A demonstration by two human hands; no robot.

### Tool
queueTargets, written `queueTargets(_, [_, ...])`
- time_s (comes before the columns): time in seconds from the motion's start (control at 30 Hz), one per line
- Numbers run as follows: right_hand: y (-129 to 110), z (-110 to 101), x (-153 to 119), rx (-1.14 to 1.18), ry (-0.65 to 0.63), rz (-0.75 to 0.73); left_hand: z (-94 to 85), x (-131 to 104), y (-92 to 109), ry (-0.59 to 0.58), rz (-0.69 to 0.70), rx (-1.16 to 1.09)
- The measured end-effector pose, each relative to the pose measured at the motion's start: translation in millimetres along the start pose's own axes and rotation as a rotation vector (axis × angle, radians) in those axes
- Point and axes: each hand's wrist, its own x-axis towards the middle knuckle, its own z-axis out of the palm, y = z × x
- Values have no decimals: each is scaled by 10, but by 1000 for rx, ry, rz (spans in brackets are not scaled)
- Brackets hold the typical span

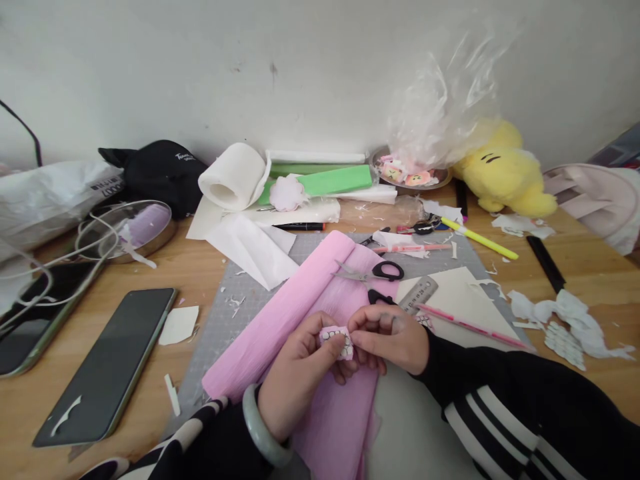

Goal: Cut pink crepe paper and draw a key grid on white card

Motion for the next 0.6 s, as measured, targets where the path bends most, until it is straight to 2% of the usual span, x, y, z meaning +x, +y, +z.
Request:
queueTargets(0.47, [9,43,-12,-40,52,18,17,-2,12,21,11,45])
queueTargets(0.6, [8,64,-26,-93,89,25,25,5,25,4,-33,65])
